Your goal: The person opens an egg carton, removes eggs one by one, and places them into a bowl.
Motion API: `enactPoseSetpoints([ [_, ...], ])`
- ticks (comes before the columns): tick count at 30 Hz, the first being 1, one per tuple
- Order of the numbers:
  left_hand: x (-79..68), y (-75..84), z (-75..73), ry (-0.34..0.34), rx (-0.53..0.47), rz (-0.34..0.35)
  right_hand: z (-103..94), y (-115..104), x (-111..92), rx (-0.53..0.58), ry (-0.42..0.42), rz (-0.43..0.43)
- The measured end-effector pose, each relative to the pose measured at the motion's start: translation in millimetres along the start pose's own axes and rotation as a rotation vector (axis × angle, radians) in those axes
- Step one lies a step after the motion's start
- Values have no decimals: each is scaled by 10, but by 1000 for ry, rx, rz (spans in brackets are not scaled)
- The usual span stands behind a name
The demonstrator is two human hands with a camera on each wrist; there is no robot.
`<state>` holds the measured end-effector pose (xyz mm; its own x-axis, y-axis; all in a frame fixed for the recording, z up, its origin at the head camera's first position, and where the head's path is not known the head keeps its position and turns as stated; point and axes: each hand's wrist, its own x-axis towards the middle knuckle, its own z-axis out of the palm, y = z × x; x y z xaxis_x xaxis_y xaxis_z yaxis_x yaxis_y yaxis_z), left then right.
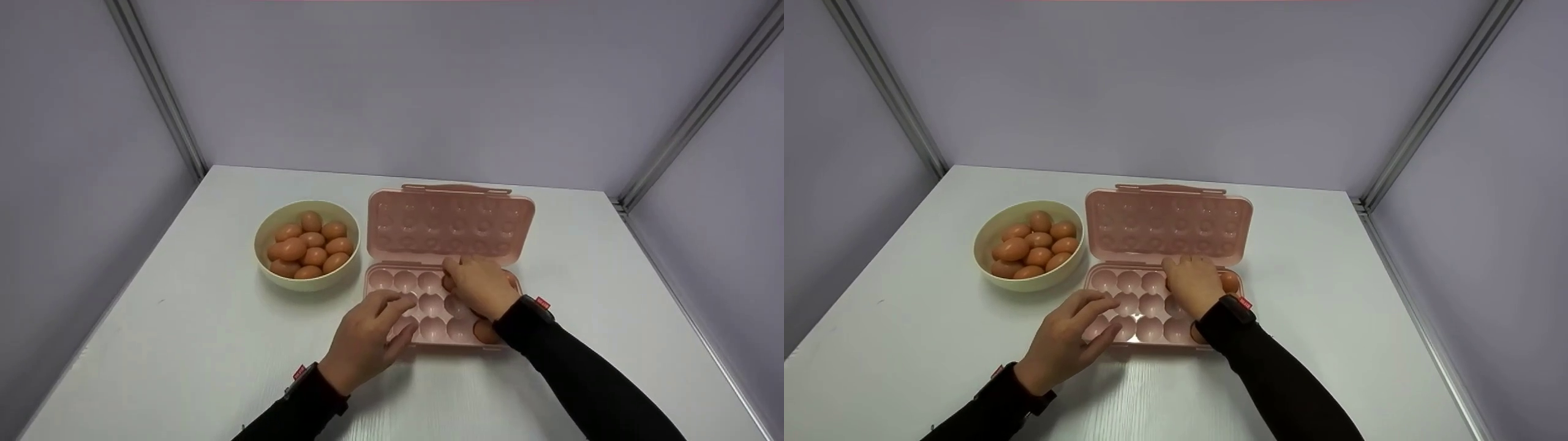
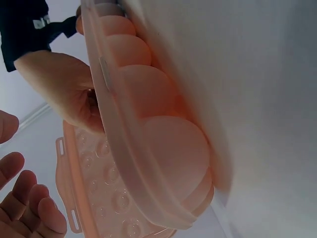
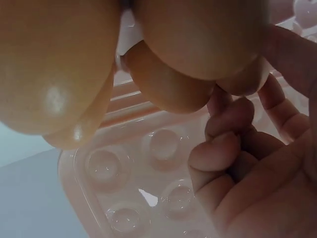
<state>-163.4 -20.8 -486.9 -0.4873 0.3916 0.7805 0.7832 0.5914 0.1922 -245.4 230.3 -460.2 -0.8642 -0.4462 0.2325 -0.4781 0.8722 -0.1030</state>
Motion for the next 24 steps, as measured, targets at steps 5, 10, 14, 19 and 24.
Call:
enactPoseSetpoints([
  [5, -9, 4, 16, -3, 0, 7, -20, 12, -20, 18, 14, 16],
  [10, -19, 9, 40, -13, -1, 5, -21, 34, -55, -37, -10, -8],
  [14, -22, 23, 48, -16, -1, 2, -97, 31, -110, -14, -34, 9],
  [19, -12, 62, 32, -12, 9, -5, -400, -78, -257, 274, -50, -17],
  [24, -2, 124, -3, -3, -40, 20, -558, -254, -453, 739, -164, -50],
])
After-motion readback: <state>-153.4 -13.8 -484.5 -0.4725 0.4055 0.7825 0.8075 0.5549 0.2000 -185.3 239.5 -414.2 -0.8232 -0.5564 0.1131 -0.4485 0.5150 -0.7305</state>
